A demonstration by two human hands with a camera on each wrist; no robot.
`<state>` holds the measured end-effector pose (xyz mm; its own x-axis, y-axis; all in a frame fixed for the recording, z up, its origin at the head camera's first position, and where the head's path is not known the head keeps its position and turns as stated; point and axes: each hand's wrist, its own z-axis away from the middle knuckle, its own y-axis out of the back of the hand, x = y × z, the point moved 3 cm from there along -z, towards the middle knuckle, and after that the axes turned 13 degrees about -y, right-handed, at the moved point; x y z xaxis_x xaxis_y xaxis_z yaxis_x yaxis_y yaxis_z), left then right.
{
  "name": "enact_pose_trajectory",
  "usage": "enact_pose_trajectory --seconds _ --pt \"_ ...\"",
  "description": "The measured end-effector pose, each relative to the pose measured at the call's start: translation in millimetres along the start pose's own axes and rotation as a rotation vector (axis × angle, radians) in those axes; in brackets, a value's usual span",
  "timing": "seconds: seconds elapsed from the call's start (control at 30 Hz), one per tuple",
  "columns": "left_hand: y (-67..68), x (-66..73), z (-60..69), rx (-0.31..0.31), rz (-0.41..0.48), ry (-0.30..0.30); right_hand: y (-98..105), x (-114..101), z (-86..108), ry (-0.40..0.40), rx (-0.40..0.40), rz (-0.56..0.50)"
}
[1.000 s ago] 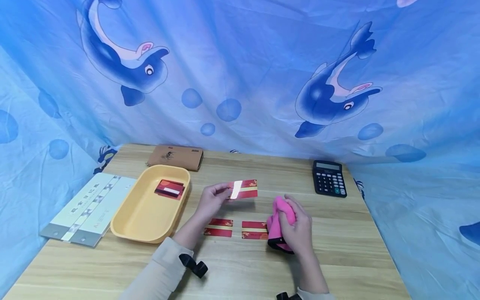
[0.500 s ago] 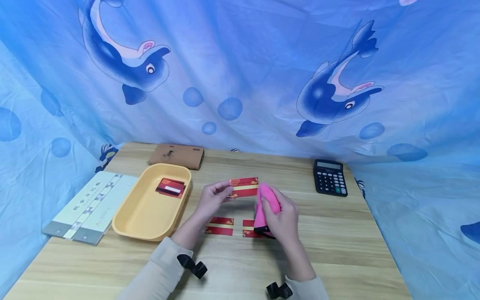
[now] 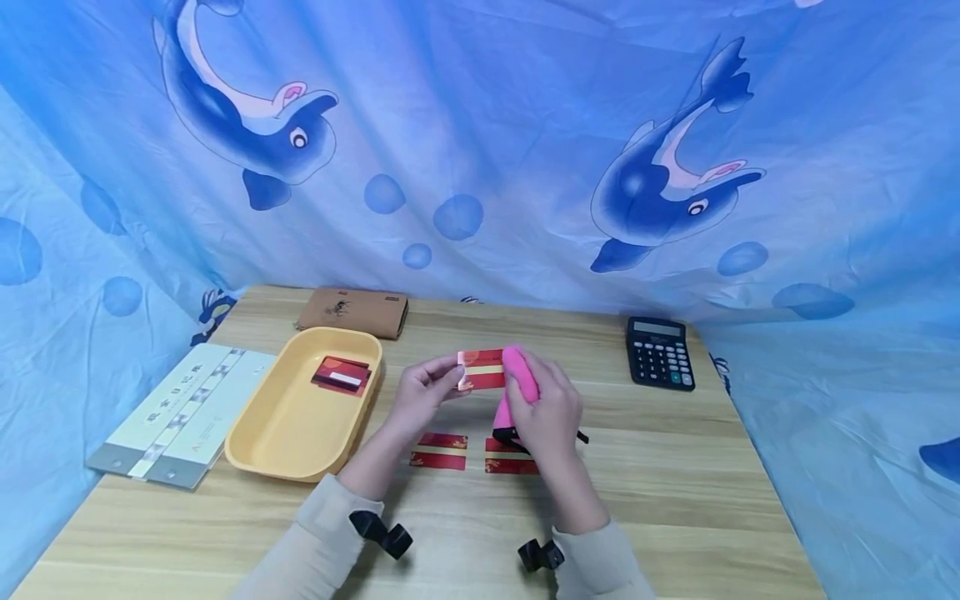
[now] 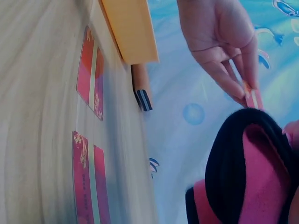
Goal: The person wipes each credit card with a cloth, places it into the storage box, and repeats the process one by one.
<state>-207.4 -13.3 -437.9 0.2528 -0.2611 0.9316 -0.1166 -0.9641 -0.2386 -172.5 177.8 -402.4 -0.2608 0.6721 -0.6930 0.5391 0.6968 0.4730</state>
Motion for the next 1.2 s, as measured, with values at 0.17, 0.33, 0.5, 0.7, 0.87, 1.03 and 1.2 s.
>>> enact_pose_trajectory --seconds 0.17,0.33,0.5,0.7,0.87,1.03,1.2 --pt "-4.5 1.7 1.9 -0.019 0.018 -0.019 -11 -8 -0.4 0.041 0.011 0.050" --pt "-9.1 -0.8 3.0 -0.028 0.015 -0.070 -24 -31 9.4 0.136 -0.054 0.017" --pt "-5.9 0.3 2.3 0.012 0.025 -0.085 -26 -36 9.5 0.170 -0.057 0.007" --pt "0.1 2.6 4.6 0.091 0.062 -0.057 -21 -16 -0.8 0.068 0.063 0.049" --pt "-2.1 5.7 5.8 0.032 0.056 -0.094 -30 -29 14.3 0.163 -0.037 -0.020" --pt "-0.6 8.8 5.0 0.019 0.031 -0.080 -31 -30 14.8 0.160 -0.026 -0.085" --pt "5.6 14.2 5.1 0.035 -0.029 -0.039 -20 -9 -5.9 -0.011 0.078 -0.070"
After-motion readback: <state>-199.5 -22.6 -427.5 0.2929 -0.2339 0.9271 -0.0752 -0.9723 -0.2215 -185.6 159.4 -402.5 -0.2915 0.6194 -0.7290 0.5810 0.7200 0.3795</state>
